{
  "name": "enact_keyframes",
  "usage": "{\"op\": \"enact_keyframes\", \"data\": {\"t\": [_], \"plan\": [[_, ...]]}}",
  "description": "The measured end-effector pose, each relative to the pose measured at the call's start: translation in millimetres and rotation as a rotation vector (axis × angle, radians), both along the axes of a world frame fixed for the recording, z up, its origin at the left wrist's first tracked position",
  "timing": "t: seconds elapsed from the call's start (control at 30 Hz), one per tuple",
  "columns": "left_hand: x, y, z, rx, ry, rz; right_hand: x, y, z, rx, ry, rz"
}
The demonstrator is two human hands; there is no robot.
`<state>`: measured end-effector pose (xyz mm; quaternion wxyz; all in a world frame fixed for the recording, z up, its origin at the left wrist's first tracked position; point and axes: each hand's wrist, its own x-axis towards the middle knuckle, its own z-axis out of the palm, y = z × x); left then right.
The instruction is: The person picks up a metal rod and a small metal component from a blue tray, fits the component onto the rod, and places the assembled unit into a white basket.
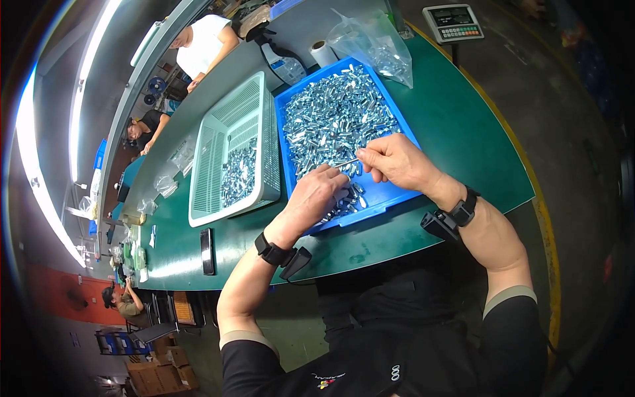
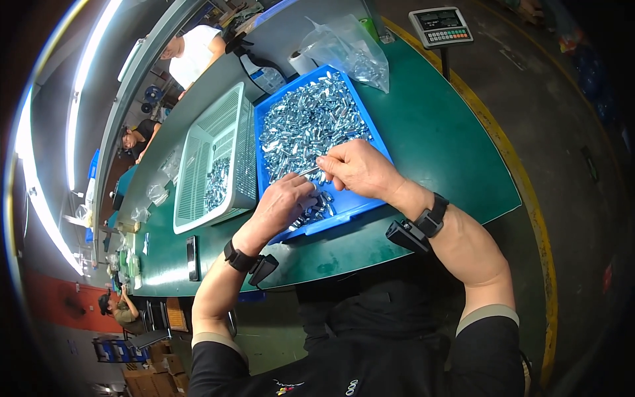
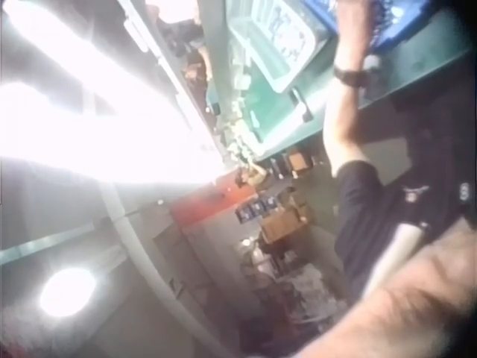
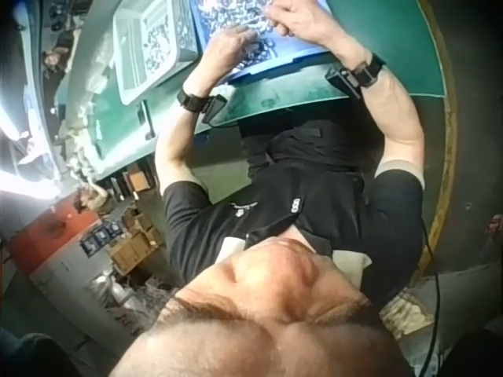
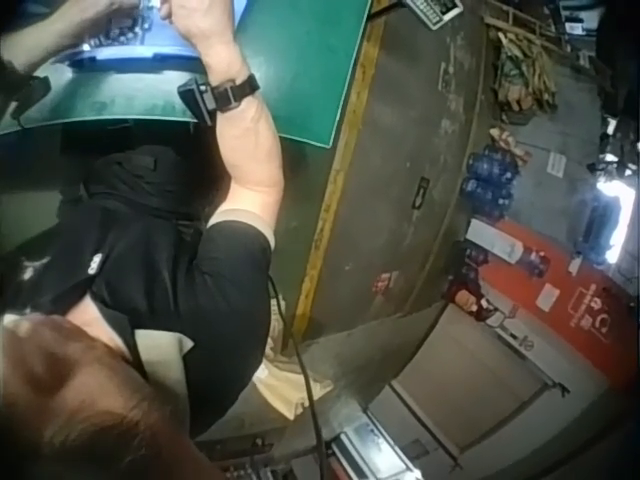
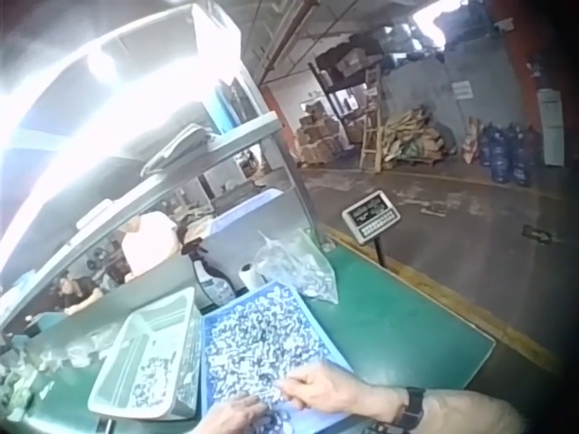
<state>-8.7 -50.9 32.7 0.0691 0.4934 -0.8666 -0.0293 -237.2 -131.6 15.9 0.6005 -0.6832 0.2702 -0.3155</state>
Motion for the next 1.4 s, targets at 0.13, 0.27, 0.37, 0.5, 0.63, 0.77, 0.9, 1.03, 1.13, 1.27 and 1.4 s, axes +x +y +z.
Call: {"op": "enact_keyframes", "data": {"t": [0.13, 0.27, 0.37, 0.5, 0.63, 0.77, 0.9, 1.03, 1.13, 1.27, 1.4], "plan": [[10, 6, -4, -0.032, 0.164, 0.068, 2, -1, 2, 0.012, 0.007, 0.001], [19, 15, -3, 0.017, 0.415, 0.308, 1, 2, 5, 0.009, 0.029, 0.032], [27, 19, -10, 0.211, 0.977, 0.559, 3, 4, 0, -0.050, 0.042, 0.032], [30, 21, -13, 0.254, 1.238, 0.567, 3, 4, 0, -0.074, 0.094, 0.062], [21, 23, -20, 0.325, 1.405, 0.562, 5, 4, -2, -0.084, 0.082, 0.050], [15, 23, -23, 0.345, 1.515, 0.572, 2, 4, 5, -0.021, 0.037, 0.066], [5, 25, -21, 0.387, 1.589, 0.570, 3, 2, 0, 0.063, -0.048, 0.013], [0, 28, -25, 0.415, 1.604, 0.526, 6, 3, -4, 0.037, -0.133, 0.005], [-5, 27, -23, 0.354, 1.524, 0.519, 3, 1, -2, 0.051, -0.107, 0.047], [-10, 27, -19, 0.303, 1.458, 0.479, 0, -1, 2, 0.080, -0.024, 0.081], [-6, 31, -23, 0.269, 1.429, 0.466, 1, -1, -3, 0.042, -0.001, 0.125]]}}
